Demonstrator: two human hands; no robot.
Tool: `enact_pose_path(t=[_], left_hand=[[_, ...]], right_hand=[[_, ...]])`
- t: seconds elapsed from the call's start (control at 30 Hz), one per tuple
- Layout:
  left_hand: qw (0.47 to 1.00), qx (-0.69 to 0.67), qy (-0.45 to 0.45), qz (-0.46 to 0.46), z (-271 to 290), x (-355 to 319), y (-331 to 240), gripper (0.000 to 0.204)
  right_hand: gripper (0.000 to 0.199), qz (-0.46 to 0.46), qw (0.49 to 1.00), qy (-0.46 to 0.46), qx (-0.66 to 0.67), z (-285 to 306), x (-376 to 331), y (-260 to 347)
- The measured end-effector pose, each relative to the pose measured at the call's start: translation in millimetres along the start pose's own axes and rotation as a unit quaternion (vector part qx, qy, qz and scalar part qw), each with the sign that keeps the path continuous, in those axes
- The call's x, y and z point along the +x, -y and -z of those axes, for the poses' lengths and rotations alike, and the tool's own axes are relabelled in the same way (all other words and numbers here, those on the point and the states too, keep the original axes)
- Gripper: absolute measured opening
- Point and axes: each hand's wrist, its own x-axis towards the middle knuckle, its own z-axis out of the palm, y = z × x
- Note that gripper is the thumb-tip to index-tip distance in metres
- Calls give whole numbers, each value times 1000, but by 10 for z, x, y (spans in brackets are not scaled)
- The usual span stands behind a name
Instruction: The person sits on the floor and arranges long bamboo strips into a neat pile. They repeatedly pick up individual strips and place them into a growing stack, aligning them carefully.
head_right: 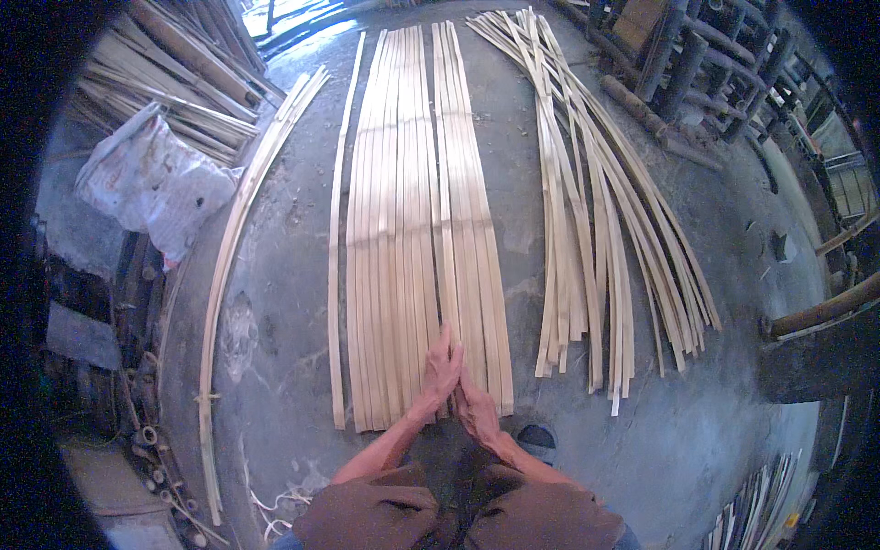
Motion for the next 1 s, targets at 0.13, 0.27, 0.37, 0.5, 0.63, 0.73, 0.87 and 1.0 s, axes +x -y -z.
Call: enact_pose_path(t=[0.13, 0.27, 0.37, 0.5, 0.63, 0.73, 0.87, 1.0], left_hand=[[1000, -2, -5, 8, -20, -53, -59, 58], [1000, -17, -23, -4, -73, -22, 17, 61], [998, -4, -47, -39, -122, -18, 129, 60], [1000, -10, -8, 10, -86, -31, 136, 58], [999, -31, -20, -17, -60, -22, 43, 54], [984, -46, 65, 158, 142, 31, -310, 52], [987, 136, -40, -76, 108, -37, 149, 56], [947, 286, 23, -143, 76, -69, 224, 67]], right_hand=[[54, -13, 1000, 1, 8, 24, -34, -3], [54, 80, 993, -66, 50, -44, -24, -44], [54, 72, 995, -67, 14, -5, -58, 22], [52, 11, 998, -44, 39, 38, -48, 115], [47, -90, 994, -52, 45, 11, -14, -95], [45, -84, 993, -62, 47, 107, 18, -74], [45, -88, 995, -42, 21, 250, 64, 236], [46, -69, 996, -53, 1, 219, 103, -92]])
